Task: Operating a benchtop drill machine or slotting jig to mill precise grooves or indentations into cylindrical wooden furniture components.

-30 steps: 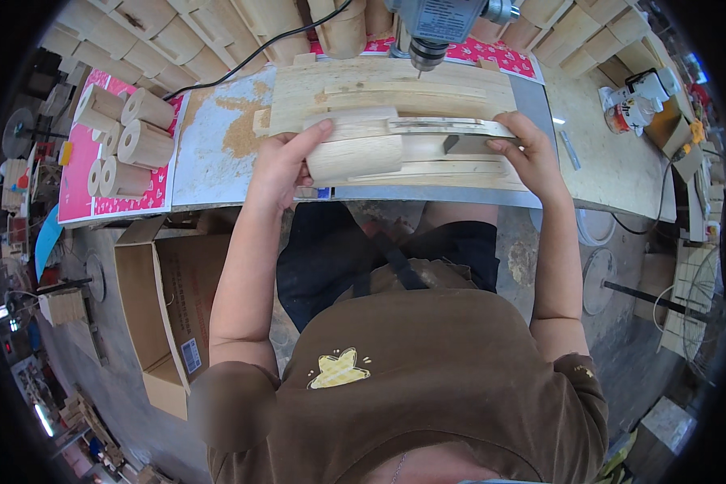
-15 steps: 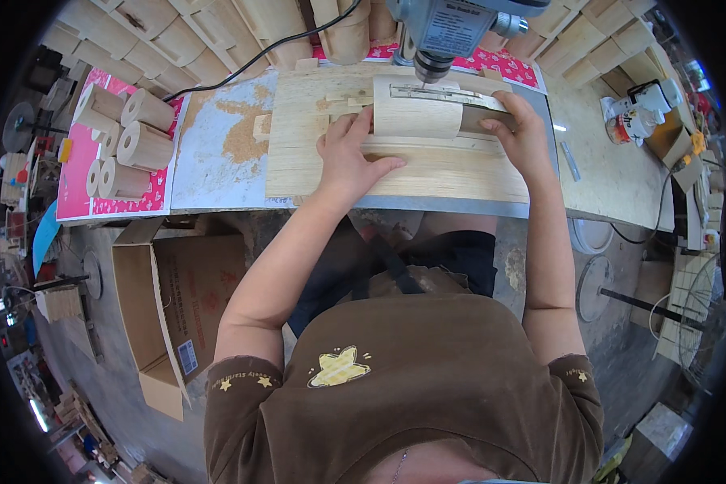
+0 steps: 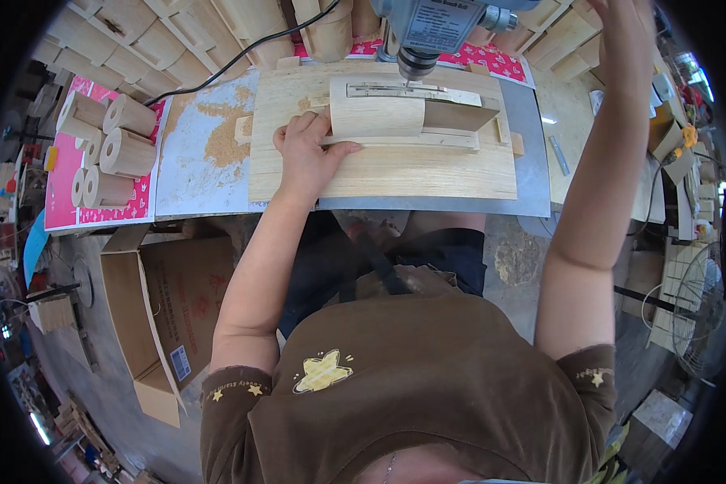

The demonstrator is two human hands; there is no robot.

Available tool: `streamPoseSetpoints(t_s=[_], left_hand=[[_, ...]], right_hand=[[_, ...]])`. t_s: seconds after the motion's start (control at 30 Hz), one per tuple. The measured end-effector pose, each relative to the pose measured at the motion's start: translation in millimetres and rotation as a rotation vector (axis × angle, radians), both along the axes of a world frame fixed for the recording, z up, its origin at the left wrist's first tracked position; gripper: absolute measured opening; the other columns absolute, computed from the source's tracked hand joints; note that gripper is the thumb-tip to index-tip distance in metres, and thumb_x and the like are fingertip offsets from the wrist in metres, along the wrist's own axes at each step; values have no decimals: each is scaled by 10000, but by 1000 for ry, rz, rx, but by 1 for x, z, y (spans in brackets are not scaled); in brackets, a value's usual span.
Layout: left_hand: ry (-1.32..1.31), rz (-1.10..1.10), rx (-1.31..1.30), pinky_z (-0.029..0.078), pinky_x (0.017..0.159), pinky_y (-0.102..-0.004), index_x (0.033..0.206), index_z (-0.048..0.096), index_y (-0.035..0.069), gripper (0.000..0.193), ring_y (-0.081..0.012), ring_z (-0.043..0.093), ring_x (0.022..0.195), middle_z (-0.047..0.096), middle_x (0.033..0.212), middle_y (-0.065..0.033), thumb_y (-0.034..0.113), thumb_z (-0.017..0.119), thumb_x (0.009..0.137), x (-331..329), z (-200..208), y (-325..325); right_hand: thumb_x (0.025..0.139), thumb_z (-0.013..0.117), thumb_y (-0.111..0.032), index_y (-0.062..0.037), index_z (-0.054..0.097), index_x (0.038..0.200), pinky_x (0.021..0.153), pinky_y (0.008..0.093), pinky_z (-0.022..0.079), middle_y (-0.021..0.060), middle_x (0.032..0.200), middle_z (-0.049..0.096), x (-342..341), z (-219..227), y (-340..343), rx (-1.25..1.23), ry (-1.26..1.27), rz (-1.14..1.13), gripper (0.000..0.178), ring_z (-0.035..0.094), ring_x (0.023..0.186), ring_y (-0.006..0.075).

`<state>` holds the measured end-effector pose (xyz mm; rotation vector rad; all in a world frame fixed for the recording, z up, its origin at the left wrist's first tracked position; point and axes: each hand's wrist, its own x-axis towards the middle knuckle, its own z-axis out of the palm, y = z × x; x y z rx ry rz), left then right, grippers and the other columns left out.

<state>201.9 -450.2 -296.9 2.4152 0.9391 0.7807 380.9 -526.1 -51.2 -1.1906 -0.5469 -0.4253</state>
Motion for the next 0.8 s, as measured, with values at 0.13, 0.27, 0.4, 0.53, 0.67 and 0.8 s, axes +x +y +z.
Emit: streamPoseSetpoints(t_s=[0.13,0.27,0.4,0.53,0.67,0.8], left_hand=[[-4,-8,11,255,854,-388,1106,614,100,590,-202,503,888,556,800,-18,337,771,589,4,2,-1],[-37,-4,33,255,851,-388,1096,619,103,576,-204,499,887,555,810,-16,338,768,592,3,2,-3],[-36,-13,30,253,856,-388,1091,621,101,572,-210,496,887,556,816,-17,334,769,591,4,0,-2],[-14,-1,13,252,858,-386,1086,620,90,574,-214,494,887,557,816,-19,333,770,588,4,3,-3],[-8,-2,9,254,856,-384,1086,621,86,577,-212,496,887,565,823,-19,333,770,586,6,4,-3],[-15,12,26,254,860,-386,1090,619,88,581,-214,497,886,577,837,-23,330,772,585,3,-1,-2]], right_hand=[[910,486,-279,7,607,869,599,257,410,37,675,554,100,6,4,-729,-319,427,313,508,636,126],[891,498,-182,32,585,912,640,243,402,62,715,560,34,-20,-48,-667,-714,68,232,521,697,120],[870,548,-107,-20,651,868,567,251,369,26,627,531,7,-81,-80,-660,-528,115,135,488,597,98],[833,571,-67,-28,646,863,600,293,379,55,649,559,9,-150,-73,-605,-527,135,90,511,581,189],[810,593,-64,-29,637,850,609,313,374,62,650,548,19,-173,-60,-474,-594,133,69,502,582,205],[810,602,-69,-23,634,823,557,291,374,59,626,540,26,-152,-68,-428,-725,157,57,497,557,181]])
